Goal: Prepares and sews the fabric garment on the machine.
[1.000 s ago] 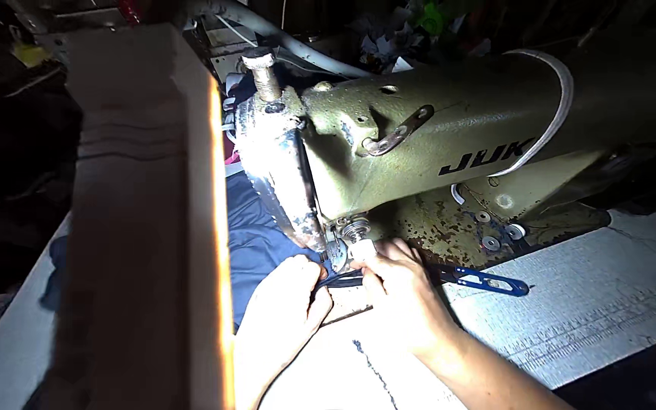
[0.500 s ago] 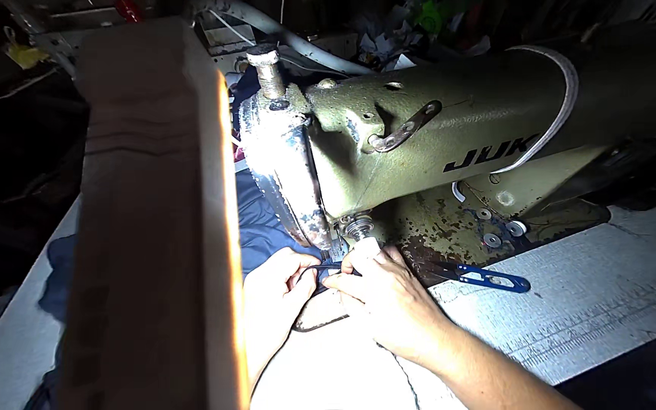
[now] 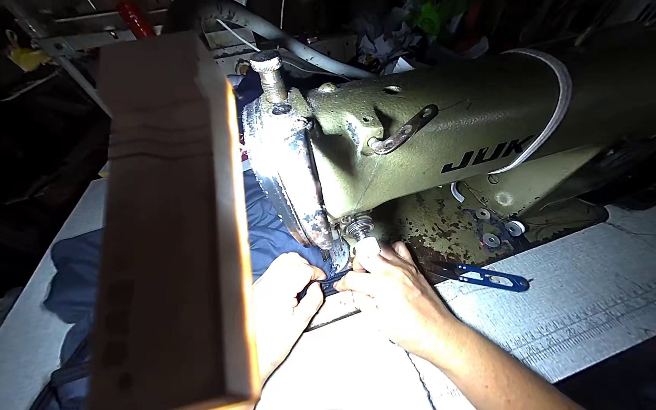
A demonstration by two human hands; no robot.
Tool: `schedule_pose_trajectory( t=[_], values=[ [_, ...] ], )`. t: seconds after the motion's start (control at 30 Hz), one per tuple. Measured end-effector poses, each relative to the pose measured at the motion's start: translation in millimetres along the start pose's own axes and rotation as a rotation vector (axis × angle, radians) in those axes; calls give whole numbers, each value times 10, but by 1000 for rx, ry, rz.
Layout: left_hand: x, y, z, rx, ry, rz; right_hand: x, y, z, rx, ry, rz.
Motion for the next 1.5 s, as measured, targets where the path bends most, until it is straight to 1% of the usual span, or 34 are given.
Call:
schedule_pose_trajectory(
  t=[0.33, 0.5, 0.57, 0.67, 0.77, 0.97, 1.07, 1.17, 1.3, 1.4, 1.5],
  values=[
    [-20, 57, 72, 6, -43, 76, -5, 42, 36, 26, -26, 17],
    [-14, 74, 99, 31, -83, 143, -12, 12, 2, 55, 84, -22],
    [-26, 67, 104, 10, -89, 158, -1, 0, 23, 27, 58, -20],
    [-34, 56, 86, -23, -112, 122, 16, 8, 74, -3, -12, 5],
    [-66, 31, 69, 6, -100, 35, 12, 1, 51, 13, 28, -39],
    [-89, 48, 71, 17, -107, 72, -5, -48, 24, 4, 25, -60],
    [-56, 63, 52, 40, -102, 77, 2, -81, 27, -47, 17, -85],
    [-36, 45, 40, 13, -136, 72, -5, -105, 31, -91, 38, -107],
    [-17, 1, 45, -8, -152, 71, -8, -112, 42, -115, 16, -63],
    [-21, -80, 69, -31, -167, 39, -4, -89, 51, -114, 25, -38],
    [-57, -271, 141, -58, -179, 21, 17, -69, 42, -66, 36, -13]
  ],
)
Point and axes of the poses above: each hand's wrist, its own x-axis towards the middle knuckle, its own z-axis out of the palm, y = z × x, the point moved 7 cm from there along x, towards the middle knuckle, and after that the axes turned 11 degrees about x, right-handed, at the moved point
